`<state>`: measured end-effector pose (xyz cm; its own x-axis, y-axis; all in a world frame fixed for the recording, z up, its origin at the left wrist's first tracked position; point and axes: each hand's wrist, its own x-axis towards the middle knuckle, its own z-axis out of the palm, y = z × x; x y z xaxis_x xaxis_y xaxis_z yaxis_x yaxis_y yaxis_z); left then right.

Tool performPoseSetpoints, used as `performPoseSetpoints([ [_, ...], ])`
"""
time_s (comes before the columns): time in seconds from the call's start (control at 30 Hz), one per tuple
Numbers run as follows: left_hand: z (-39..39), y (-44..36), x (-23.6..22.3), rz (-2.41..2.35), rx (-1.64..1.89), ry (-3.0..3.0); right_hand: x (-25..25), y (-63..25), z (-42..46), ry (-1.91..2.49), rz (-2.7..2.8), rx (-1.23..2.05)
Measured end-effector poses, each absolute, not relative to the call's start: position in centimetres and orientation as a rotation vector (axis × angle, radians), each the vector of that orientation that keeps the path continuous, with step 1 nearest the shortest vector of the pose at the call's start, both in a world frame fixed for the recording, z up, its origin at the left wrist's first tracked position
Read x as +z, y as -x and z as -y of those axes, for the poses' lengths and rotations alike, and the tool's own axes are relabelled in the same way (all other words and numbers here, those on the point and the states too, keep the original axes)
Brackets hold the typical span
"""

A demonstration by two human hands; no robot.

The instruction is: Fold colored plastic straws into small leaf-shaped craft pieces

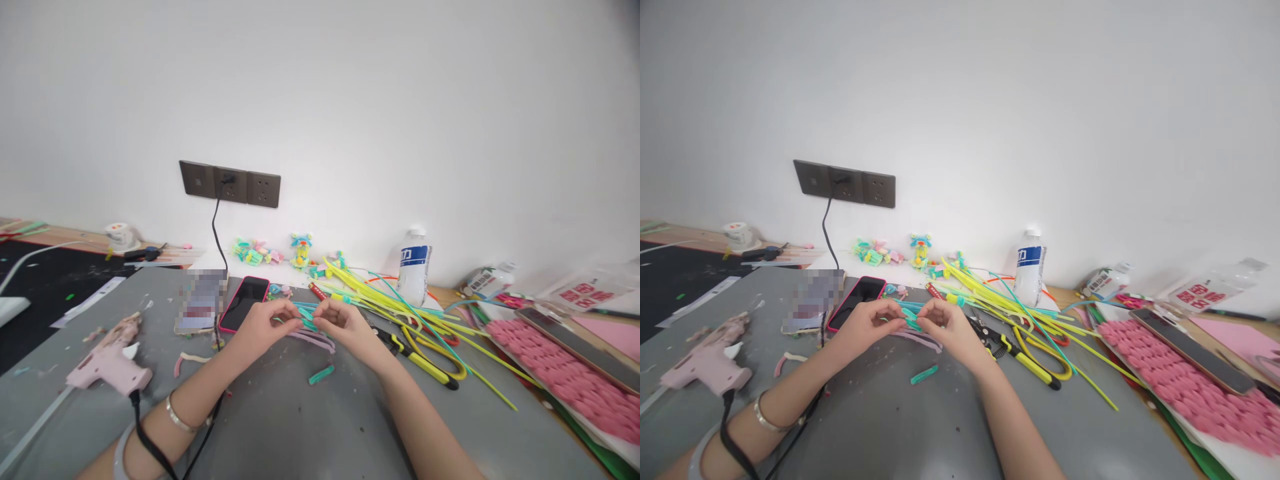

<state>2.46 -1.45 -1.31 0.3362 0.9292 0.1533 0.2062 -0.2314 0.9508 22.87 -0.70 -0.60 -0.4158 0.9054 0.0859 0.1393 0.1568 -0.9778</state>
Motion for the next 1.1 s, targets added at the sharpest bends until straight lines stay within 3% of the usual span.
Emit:
performPoseSetpoints([
  [0.5,1.51,-2.65,-1.30,-1.006,1.013,-1.633,-1.18,-22.61,0.73,1.020,1.609,1.545],
  [1.1,1.09,-2.50,-1.29,-0.950,1.120,-1.408,-0.73,-22.31,0.76,0.901,1.498,1.532],
])
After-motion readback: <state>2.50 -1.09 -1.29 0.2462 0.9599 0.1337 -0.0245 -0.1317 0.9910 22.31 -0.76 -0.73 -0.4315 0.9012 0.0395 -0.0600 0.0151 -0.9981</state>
